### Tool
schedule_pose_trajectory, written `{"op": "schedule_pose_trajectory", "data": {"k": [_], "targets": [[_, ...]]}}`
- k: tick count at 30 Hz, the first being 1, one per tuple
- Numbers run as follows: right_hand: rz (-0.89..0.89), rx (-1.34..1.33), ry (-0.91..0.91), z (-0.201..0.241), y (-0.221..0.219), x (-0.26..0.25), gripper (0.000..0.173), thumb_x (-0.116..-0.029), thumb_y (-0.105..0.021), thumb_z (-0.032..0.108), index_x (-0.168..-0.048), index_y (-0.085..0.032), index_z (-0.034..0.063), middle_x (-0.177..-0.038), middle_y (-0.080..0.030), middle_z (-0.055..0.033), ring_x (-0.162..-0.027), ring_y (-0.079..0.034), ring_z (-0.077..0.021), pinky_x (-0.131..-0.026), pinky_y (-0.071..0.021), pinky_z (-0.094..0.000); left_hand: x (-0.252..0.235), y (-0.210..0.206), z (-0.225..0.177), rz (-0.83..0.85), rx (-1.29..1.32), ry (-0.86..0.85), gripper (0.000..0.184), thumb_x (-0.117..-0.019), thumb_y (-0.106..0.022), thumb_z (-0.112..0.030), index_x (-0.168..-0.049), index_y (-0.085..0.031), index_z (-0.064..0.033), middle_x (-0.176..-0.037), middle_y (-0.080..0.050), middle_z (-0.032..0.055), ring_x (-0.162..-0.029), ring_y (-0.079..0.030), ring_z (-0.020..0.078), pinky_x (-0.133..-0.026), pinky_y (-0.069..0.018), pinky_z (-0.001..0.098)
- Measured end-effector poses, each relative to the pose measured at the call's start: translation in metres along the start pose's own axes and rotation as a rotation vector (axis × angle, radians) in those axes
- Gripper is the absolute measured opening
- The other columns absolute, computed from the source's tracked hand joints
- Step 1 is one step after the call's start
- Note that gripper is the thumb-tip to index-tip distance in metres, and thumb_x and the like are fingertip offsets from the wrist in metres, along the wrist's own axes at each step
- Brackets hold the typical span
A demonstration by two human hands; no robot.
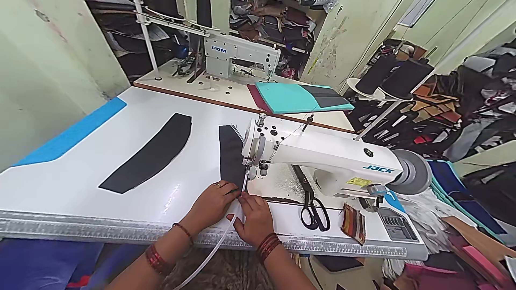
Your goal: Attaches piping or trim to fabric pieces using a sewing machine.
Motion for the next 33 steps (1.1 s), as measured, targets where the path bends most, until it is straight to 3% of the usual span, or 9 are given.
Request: {"op": "schedule_pose_trajectory", "data": {"k": [6,18,25,28,33], "targets": [[-0.012,-0.005,0.007,0.0,0.001,0.001,0.059,-0.0934,-0.053,0.053,-0.104,-0.079,0.0005,-0.116,-0.076,-0.0122,-0.102,-0.074,-0.0298,-0.083,-0.0586,-0.0481,-0.012,-0.004,0.005,0.069,0.015,0.039,0.032,-0.0873,-0.053,-0.002,-0.107,-0.078,-0.0017,-0.116,-0.075,0.0134,-0.109,-0.071,0.0363,-0.091,-0.0575,0.0506],[-0.082,-0.045,0.068,0.002,0.005,0.004,0.056,-0.0935,-0.053,0.053,-0.089,-0.078,0.0029,-0.106,-0.078,-0.0119,-0.097,-0.075,-0.0278,-0.082,-0.0602,-0.0441,-0.037,-0.015,0.027,0.268,0.07,0.17,0.038,-0.0952,-0.046,-0.004,-0.123,-0.072,0.0001,-0.133,-0.067,0.0174,-0.129,-0.06,0.0387,-0.107,-0.0477,0.0518],[-0.063,-0.015,0.056,0.002,0.002,0.004,0.057,-0.0932,-0.052,0.052,-0.095,-0.079,0.0016,-0.108,-0.078,-0.0118,-0.098,-0.076,-0.0284,-0.084,-0.0599,-0.0443,-0.049,-0.026,0.04,0.382,0.079,0.223,0.039,-0.0988,-0.045,-0.007,-0.131,-0.066,0.0027,-0.143,-0.06,0.019,-0.136,-0.053,0.0391,-0.111,-0.0431,0.0509],[-0.055,0.003,0.056,0.0,0.0,0.004,0.057,-0.0931,-0.052,0.051,-0.097,-0.079,0.0017,-0.11,-0.078,-0.0117,-0.1,-0.075,-0.0286,-0.087,-0.0592,-0.0445,-0.054,-0.028,0.043,0.353,0.097,0.227,0.037,-0.1022,-0.045,-0.009,-0.131,-0.065,0.0035,-0.139,-0.061,0.0212,-0.135,-0.054,0.0395,-0.112,-0.043,0.0504],[-0.032,-0.001,0.06,0.0,-0.001,0.005,0.065,-0.0914,-0.049,0.054,-0.103,-0.078,-0.0028,-0.113,-0.077,-0.0155,-0.102,-0.075,-0.032,-0.089,-0.0583,-0.0461,-0.05,-0.027,0.047,0.408,0.156,0.309,0.041,-0.1065,-0.039,-0.009,-0.141,-0.059,0.0012,-0.15,-0.054,0.0187,-0.146,-0.043,0.0355,-0.124,-0.0281,0.0494]]}}
Point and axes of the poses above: each hand's wrist, its own x-axis away from the middle knuckle, its own y-axis out of the back of the hand, z = x × y, the point moved 7 cm from there along -x, towards the middle knuckle
